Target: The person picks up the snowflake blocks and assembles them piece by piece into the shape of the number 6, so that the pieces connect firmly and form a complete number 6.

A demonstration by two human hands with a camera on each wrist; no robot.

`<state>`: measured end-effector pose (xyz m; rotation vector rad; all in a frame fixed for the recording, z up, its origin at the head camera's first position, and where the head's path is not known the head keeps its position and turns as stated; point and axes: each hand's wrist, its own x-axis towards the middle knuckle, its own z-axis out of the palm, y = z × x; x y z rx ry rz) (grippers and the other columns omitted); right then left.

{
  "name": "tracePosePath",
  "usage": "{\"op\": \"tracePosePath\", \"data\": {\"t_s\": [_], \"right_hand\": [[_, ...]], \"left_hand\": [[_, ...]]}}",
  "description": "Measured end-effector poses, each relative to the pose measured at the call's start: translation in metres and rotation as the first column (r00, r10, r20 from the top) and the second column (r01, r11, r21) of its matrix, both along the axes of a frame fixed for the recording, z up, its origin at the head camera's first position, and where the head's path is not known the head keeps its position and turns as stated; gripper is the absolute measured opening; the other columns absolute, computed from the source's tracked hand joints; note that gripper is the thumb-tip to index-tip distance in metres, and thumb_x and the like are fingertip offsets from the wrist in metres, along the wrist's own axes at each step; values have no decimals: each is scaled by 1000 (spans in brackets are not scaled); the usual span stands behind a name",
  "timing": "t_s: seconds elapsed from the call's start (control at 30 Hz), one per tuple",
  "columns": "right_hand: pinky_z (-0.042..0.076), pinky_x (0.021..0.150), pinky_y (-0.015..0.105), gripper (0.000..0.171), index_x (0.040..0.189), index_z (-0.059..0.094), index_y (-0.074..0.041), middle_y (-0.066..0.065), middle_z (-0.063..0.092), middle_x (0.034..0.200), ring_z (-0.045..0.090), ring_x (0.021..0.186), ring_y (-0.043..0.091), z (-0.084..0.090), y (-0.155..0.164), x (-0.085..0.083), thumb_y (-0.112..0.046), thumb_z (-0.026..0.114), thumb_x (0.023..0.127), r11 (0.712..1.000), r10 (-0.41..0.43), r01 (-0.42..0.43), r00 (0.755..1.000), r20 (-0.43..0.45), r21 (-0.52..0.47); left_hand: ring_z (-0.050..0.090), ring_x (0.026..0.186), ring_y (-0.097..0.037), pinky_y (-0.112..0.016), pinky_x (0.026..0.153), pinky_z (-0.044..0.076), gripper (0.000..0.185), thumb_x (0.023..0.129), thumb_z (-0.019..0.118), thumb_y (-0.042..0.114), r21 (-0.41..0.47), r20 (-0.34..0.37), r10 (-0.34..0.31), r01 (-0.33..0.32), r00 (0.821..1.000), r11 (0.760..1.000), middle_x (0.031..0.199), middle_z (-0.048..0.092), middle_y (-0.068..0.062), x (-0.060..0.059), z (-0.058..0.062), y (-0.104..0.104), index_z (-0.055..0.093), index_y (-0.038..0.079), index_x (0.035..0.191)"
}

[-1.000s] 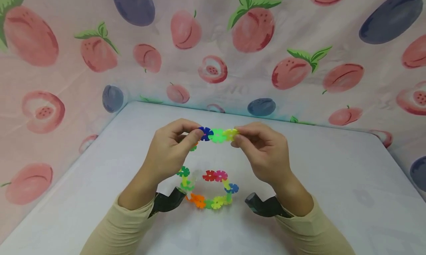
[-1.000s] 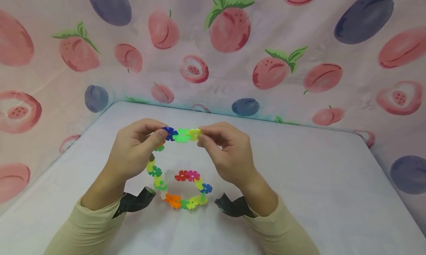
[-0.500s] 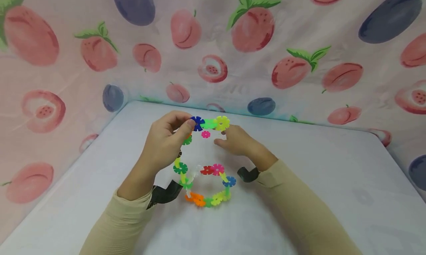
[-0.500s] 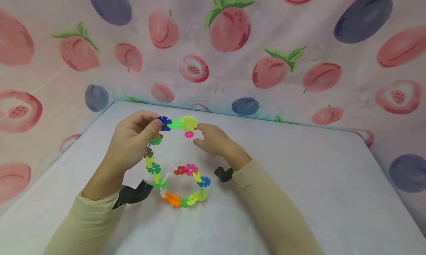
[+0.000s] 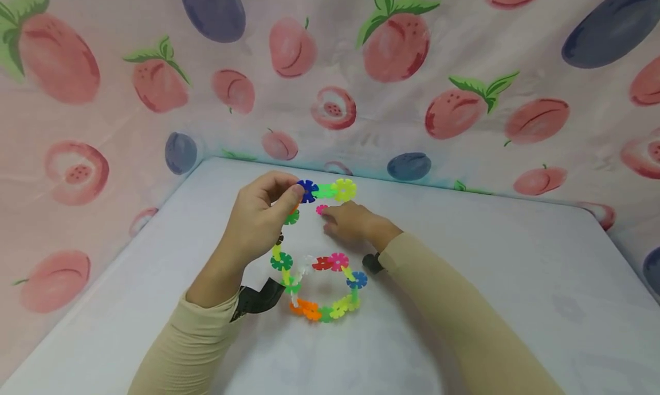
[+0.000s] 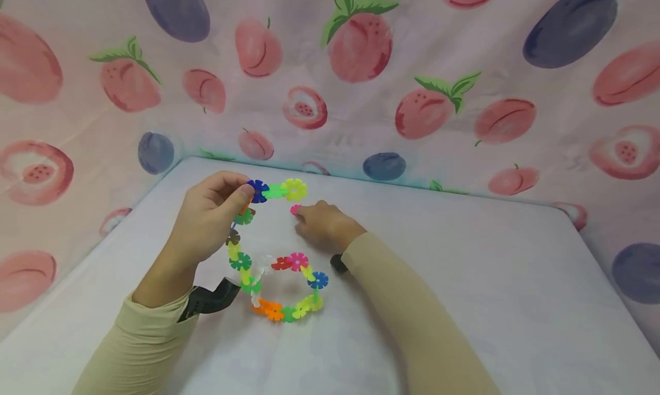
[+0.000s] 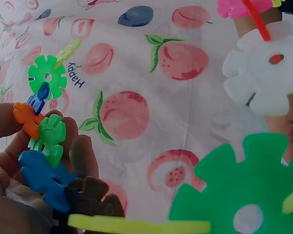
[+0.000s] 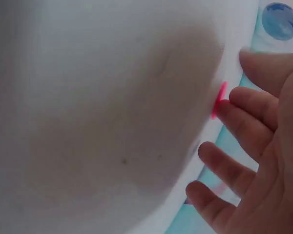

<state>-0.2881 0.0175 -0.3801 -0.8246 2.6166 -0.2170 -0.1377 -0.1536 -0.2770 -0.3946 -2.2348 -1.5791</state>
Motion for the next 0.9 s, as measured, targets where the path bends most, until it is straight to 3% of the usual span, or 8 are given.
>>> {"op": "tracePosePath", "data": {"t_s": [0.17, 0.37, 0.53, 0.7, 0.9], "right_hand": [[43, 105, 46, 44, 138, 60, -16, 4, 63, 128, 52, 126, 27, 3, 4, 4, -34, 64, 98, 999, -25, 24, 998, -57, -27], [43, 105, 42, 45, 135, 63, -10, 8, 63, 127, 52, 123, 27, -3, 11, 4, -37, 64, 98, 999, -39, 38, 995, -90, -15], [48, 99, 40, 40, 124, 67, -12, 5, 65, 113, 54, 112, 24, -10, 9, 4, -41, 66, 96, 991, -110, 108, 993, -30, -74], [47, 99, 41, 38, 123, 66, -12, 4, 65, 112, 55, 113, 23, -11, 4, 4, -37, 68, 96, 986, -133, 132, 991, -2, -104], [52, 85, 34, 25, 109, 61, -12, 5, 60, 100, 56, 99, 21, -6, 7, 8, -26, 73, 93, 960, -203, 220, 973, 113, -171]], "left_hand": [[56, 81, -21, -25, 67, 48, 13, 100, 60, 9, 1, 8, 5, -5, 1000, 1000, 91, 65, -9, 1, 0, 0, 67, -1, 105], [53, 72, -23, -26, 46, 45, 14, 101, 60, 12, -2, 26, -7, 7, 1000, 1000, 91, 62, -9, 2, 2, 1, 66, 0, 106], [53, 77, -22, -25, 48, 44, 13, 101, 61, 10, -15, 21, -16, 16, 1000, 1000, 92, 62, -9, 1, 0, 0, 66, -1, 105], [51, 67, -22, -27, 41, 42, 14, 101, 61, 12, -4, 35, -27, 27, 999, 1000, 91, 62, -10, 2, 1, 0, 66, 0, 106], [54, 77, -22, -26, 56, 48, 13, 100, 61, 11, -17, 12, -20, 20, 1000, 1000, 91, 63, -8, 1, 0, 0, 66, -1, 105]]}}
